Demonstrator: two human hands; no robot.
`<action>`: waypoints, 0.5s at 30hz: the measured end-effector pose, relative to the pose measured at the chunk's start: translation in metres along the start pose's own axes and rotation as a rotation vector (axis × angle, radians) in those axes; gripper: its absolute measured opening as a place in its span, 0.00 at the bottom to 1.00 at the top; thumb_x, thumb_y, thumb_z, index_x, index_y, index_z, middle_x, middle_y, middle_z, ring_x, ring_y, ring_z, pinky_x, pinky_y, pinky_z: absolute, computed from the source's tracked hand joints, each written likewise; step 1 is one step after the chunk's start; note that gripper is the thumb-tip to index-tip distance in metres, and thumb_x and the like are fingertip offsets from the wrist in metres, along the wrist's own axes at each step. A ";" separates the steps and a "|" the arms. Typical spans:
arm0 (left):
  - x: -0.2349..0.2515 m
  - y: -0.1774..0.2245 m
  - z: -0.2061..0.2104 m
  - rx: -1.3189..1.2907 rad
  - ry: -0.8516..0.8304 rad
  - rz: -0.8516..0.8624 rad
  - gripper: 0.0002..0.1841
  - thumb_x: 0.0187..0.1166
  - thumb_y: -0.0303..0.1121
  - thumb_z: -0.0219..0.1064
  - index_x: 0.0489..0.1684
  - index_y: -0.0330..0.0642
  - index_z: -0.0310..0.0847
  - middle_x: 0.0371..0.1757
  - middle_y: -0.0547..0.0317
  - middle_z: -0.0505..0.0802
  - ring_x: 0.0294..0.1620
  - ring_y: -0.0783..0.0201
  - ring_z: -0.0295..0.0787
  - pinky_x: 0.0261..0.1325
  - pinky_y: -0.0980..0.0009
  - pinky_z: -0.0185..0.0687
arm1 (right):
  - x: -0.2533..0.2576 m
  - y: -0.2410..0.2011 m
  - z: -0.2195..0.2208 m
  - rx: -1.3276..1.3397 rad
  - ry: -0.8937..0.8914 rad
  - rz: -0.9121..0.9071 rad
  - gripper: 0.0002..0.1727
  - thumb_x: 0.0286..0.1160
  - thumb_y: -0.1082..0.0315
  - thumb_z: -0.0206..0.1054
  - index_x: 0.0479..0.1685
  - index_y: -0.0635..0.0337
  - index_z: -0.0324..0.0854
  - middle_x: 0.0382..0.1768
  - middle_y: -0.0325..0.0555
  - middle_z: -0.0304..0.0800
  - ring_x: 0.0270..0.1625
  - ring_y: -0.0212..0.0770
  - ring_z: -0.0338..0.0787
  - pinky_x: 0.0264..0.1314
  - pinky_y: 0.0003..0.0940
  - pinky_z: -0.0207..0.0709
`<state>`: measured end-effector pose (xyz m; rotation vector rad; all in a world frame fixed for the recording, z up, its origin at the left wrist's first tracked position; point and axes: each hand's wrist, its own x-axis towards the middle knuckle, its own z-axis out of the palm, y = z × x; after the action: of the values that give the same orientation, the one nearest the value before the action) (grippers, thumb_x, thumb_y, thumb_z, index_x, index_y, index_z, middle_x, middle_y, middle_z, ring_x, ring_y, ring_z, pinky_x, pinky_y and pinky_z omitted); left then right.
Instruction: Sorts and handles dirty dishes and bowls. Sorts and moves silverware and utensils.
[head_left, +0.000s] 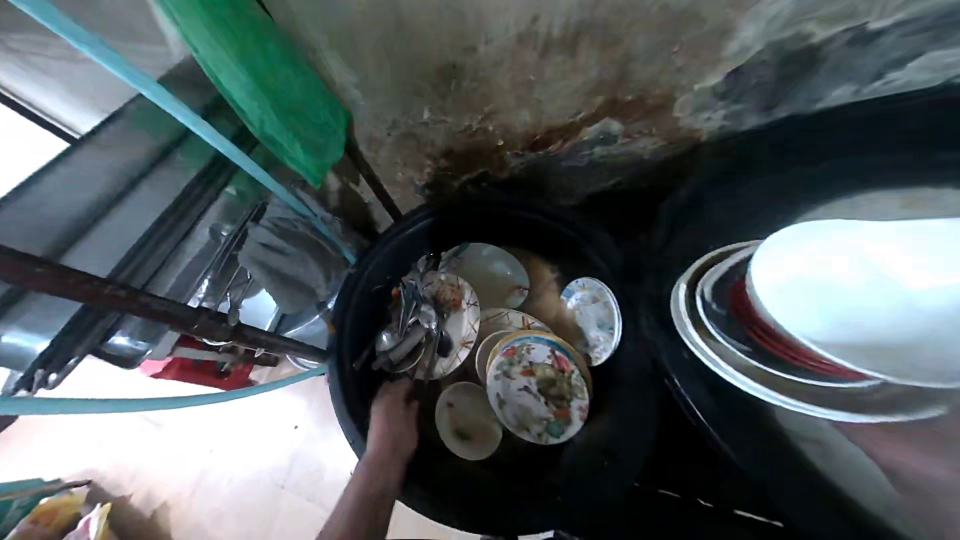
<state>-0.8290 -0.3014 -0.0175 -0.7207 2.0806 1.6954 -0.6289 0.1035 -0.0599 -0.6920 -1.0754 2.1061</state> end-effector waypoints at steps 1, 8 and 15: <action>0.009 -0.001 -0.002 -0.090 0.071 -0.036 0.18 0.92 0.28 0.52 0.74 0.26 0.70 0.74 0.36 0.79 0.71 0.48 0.79 0.71 0.53 0.79 | 0.008 0.005 -0.009 0.110 -0.003 0.028 0.23 0.87 0.45 0.39 0.68 0.38 0.72 0.58 0.29 0.88 0.62 0.28 0.88 0.61 0.37 0.87; -0.029 -0.007 0.027 0.101 -0.248 0.187 0.26 0.87 0.25 0.54 0.84 0.30 0.63 0.81 0.39 0.76 0.77 0.53 0.78 0.76 0.58 0.77 | -0.006 -0.026 0.044 0.130 0.117 0.106 0.28 0.90 0.46 0.27 0.65 0.38 0.72 0.58 0.32 0.87 0.62 0.34 0.88 0.60 0.42 0.87; -0.034 -0.015 0.067 0.576 -0.430 0.193 0.30 0.81 0.25 0.62 0.86 0.40 0.66 0.82 0.44 0.77 0.66 0.55 0.87 0.67 0.59 0.85 | -0.006 -0.028 0.052 0.156 0.138 0.087 0.27 0.90 0.49 0.27 0.61 0.38 0.75 0.56 0.31 0.89 0.61 0.34 0.89 0.61 0.41 0.86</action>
<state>-0.7956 -0.2330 -0.0244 0.0225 2.1909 1.1001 -0.6523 0.0861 -0.0089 -0.8076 -0.8099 2.1543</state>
